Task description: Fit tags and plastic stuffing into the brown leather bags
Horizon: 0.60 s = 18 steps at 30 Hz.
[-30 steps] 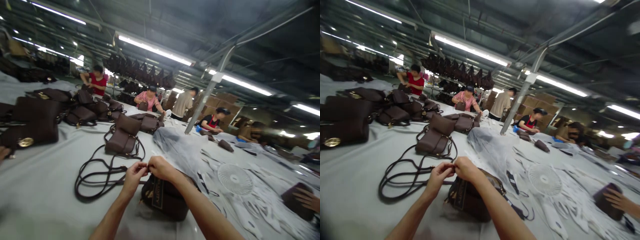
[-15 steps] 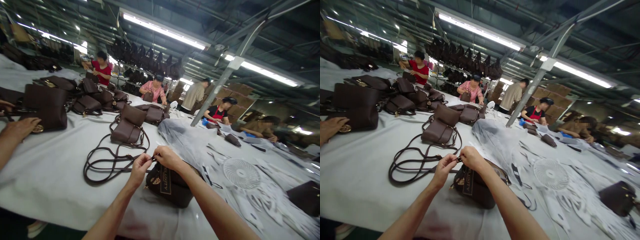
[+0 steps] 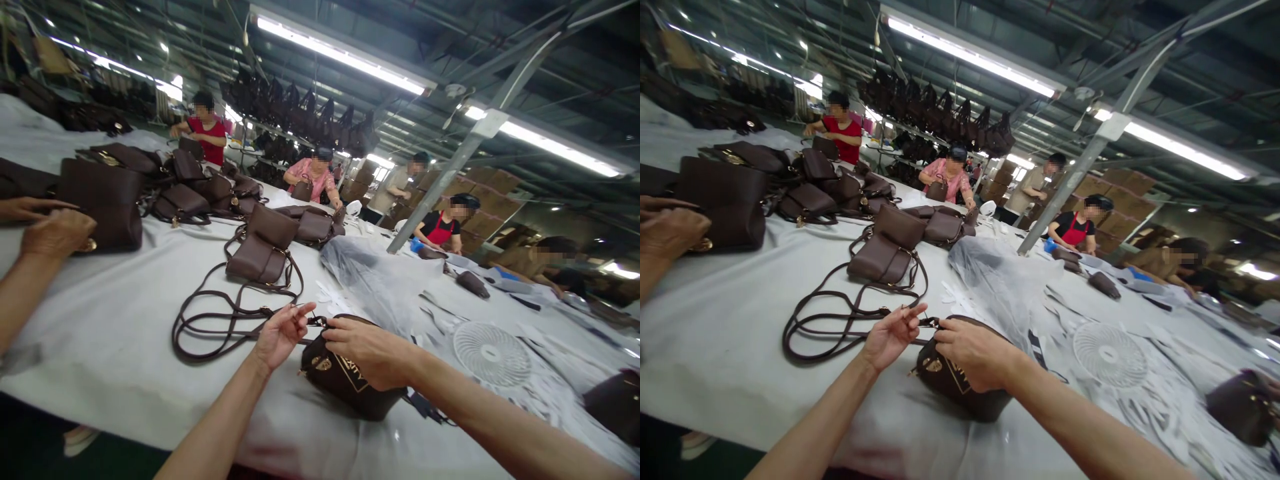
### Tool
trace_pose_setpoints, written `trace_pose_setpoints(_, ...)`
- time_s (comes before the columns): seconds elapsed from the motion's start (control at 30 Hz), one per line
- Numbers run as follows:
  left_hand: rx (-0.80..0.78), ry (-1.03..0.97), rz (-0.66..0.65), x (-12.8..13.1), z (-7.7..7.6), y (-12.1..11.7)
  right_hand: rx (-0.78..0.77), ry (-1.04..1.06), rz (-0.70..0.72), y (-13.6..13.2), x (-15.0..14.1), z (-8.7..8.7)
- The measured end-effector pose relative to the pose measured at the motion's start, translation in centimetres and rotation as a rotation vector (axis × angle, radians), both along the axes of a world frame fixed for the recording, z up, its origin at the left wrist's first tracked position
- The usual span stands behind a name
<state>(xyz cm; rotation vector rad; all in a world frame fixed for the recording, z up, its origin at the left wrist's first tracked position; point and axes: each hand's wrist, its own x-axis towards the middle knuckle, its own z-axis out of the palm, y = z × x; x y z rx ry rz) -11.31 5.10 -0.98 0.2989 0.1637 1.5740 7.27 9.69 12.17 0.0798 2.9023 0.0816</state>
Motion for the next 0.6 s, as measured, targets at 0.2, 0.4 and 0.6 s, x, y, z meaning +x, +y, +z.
trace_pose_setpoints(0.2,-0.016,0.101,0.022,0.9,-0.3,0.2,0.017,0.053,-0.095,-0.7,-1.0,-0.5)
trace_pose_setpoints(0.4,-0.08,0.002,0.077,1.7,-1.4,1.0,0.044,0.205,-0.703,-1.5,-3.9,-2.3)
trace_pose_setpoints(0.6,-0.139,-0.114,0.199,1.4,-2.5,1.4,0.108,0.126,-0.716,-1.0,-6.2,-2.6)
